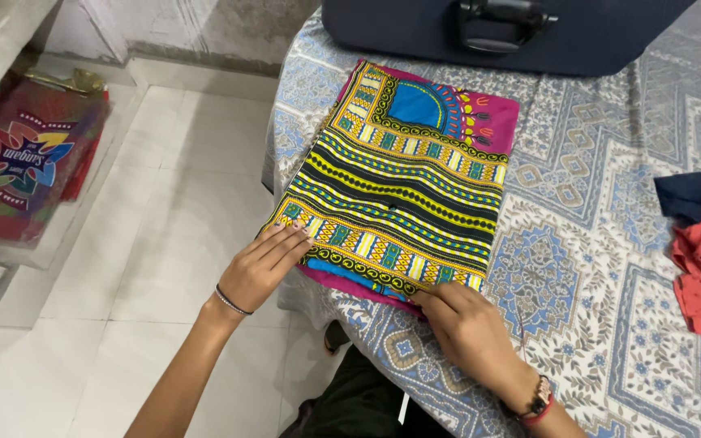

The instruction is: The person picks up a garment from a pile on a table, spreads it flat, and performs a series of folds to reduce it into a small rectangle before placing it into a nearby suitcase.

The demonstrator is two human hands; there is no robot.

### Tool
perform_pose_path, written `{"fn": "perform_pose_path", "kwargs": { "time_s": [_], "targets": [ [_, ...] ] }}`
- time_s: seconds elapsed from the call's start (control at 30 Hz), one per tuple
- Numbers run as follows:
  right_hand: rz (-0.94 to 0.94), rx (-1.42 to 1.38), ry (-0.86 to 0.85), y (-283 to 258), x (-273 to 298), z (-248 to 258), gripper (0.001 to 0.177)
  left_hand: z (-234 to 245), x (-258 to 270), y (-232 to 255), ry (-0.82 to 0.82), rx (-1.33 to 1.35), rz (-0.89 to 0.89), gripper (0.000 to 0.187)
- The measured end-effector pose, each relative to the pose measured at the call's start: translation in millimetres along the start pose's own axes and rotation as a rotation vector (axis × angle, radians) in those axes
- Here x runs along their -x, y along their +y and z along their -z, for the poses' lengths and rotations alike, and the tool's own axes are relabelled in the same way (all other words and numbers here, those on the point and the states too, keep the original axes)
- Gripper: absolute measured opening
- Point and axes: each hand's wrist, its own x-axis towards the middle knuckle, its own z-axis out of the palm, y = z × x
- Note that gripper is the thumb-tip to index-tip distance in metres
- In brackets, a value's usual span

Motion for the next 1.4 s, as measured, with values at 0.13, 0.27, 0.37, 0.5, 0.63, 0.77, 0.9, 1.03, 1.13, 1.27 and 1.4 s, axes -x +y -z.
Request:
{"fn": "perform_pose_path", "kwargs": {
  "time_s": [0.13,0.27,0.37,0.5,0.63,0.77,0.9,1.03,1.13,1.27,1.4],
  "targets": [
    [-0.019,-0.023,-0.078,2.8,-0.4,-3.2,0.022,-6.7,5.2,1.1,-0.029,0.103,0.095,0.051],
    [-0.019,-0.010,-0.122,0.7,-0.7,3.6,0.033,-3.3,0.5,3.4,0.067,0.204,0.125,0.052],
    [-0.024,0.015,-0.134,-0.4,1.3,10.7,0.037,-0.5,-4.2,13.2,0.006,0.197,0.105,0.055],
    [-0.002,0.066,-0.115,-0.8,8.6,16.4,0.037,-6.5,-9.0,17.7,-0.159,0.094,0.158,0.067],
    [0.032,0.152,-0.116,0.2,15.8,16.9,0.044,-18.1,-5.7,15.8,-0.184,-0.017,0.165,0.069],
    [0.055,0.235,-0.115,-0.1,18.9,13.2,0.046,-26.8,1.2,11.5,-0.145,-0.045,0.180,0.068],
    [0.019,0.210,-0.120,-1.6,23.2,15.8,0.048,-25.5,6.8,1.5,-0.151,0.013,0.210,0.062],
    [-0.022,0.130,-0.140,2.1,28.2,22.0,0.053,-18.0,3.1,3.3,-0.213,-0.041,0.180,0.065],
    [-0.041,0.050,-0.171,3.6,32.1,29.2,0.054,-8.7,-0.8,8.8,-0.206,0.077,0.194,0.076],
    [-0.089,-0.087,-0.115,3.9,34.6,32.6,0.046,-13.0,9.6,8.0,0.023,0.448,0.321,0.084],
    [-0.155,-0.105,-0.094,5.0,34.6,28.5,0.040,-54.8,27.8,-8.9,0.212,0.740,0.783,0.039]
  ]
}}
